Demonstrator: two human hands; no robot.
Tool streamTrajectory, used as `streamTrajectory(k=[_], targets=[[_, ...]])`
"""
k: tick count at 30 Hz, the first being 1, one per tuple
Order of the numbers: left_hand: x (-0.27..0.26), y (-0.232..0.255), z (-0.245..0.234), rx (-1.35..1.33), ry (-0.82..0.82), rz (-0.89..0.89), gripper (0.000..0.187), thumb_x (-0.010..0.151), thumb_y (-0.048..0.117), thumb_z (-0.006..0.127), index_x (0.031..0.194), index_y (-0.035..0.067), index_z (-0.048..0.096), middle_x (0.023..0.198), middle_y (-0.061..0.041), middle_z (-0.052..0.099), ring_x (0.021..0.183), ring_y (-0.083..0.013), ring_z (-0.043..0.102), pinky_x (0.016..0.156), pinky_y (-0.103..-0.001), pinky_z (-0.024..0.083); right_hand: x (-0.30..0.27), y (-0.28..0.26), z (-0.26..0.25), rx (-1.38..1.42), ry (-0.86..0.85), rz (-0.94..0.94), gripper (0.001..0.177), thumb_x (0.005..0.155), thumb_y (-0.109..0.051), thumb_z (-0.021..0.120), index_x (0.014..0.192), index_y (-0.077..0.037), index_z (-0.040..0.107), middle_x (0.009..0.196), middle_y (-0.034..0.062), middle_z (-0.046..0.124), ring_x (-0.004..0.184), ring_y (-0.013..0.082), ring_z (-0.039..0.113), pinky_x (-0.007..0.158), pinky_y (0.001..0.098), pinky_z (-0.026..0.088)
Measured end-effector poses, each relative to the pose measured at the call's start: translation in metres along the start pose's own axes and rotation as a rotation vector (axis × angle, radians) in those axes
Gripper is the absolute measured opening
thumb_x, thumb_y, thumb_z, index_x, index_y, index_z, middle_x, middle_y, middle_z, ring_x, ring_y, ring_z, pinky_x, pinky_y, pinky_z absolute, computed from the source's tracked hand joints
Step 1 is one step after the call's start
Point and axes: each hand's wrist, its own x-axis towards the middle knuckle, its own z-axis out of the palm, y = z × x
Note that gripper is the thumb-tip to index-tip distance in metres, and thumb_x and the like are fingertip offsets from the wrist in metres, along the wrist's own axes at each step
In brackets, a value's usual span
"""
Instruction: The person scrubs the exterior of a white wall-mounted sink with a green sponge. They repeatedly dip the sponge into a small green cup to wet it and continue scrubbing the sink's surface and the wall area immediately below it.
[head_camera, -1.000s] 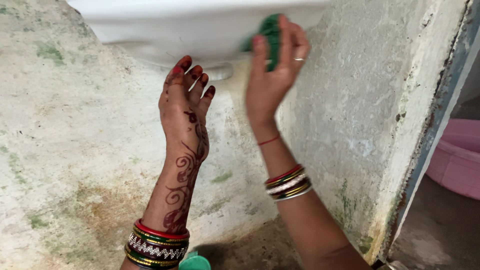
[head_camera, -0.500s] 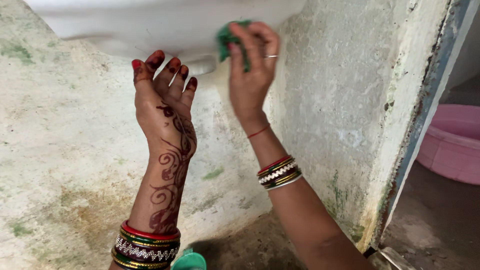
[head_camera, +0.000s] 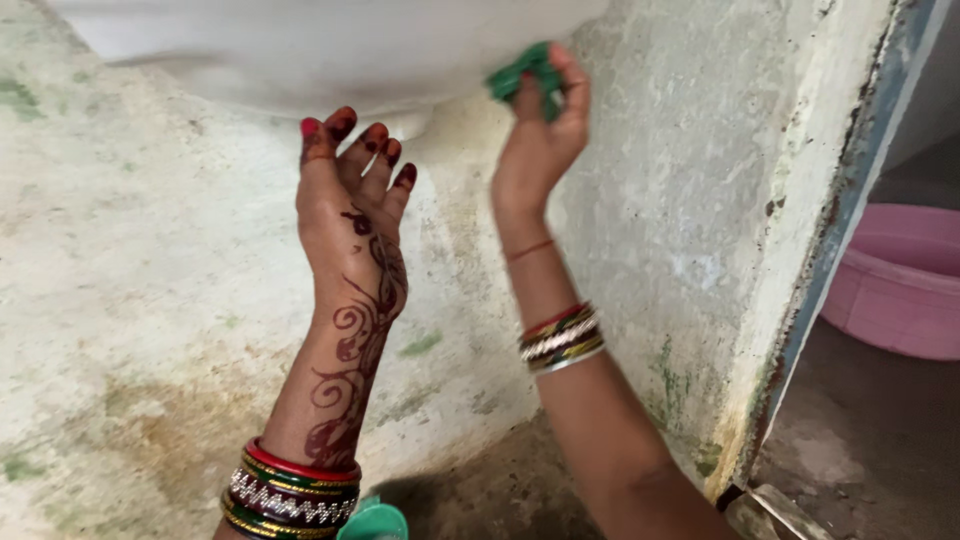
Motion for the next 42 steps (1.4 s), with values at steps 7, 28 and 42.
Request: streamTrajectory(k=[7, 28, 42], targets=[[0.021, -0.051, 0.006, 0.036, -0.014, -0.114, 0.038, 0.099, 0.032, 0.057, 0.129, 0.010, 0.055, 0.104, -0.004, 0.059, 0.098, -0.0180, 0.059, 0.089, -0.039, 0.053, -0.011, 0.003, -0.001, -0.045, -0.057, -0.108, 0.026, 0.107, 0.011, 0.052, 0.129, 0.000, 0.062, 0.128, 0.0118, 0.061, 0.113, 0.0209, 0.061, 0.102, 0.0416, 0.056], [0.031, -0.060, 0.003, 0.102, 0.021, -0.205, 0.051, 0.098, 0.038, 0.056, 0.139, 0.009, 0.054, 0.115, -0.007, 0.060, 0.112, -0.0229, 0.060, 0.099, -0.043, 0.052, 0.020, -0.023, -0.020, -0.142, -0.086, -0.164, 0.038, 0.105, 0.000, 0.059, 0.143, 0.003, 0.058, 0.139, 0.0113, 0.062, 0.126, 0.0196, 0.061, 0.112, 0.0347, 0.053], [0.019, -0.051, -0.003, 0.062, -0.023, -0.196, 0.052, 0.100, 0.040, 0.053, 0.140, 0.007, 0.053, 0.115, -0.008, 0.059, 0.107, -0.0225, 0.057, 0.100, -0.045, 0.050, 0.044, -0.015, -0.026, -0.333, -0.051, -0.307, 0.025, 0.107, 0.004, 0.061, 0.128, -0.002, 0.072, 0.133, 0.0073, 0.064, 0.125, 0.0197, 0.063, 0.116, 0.0347, 0.055]])
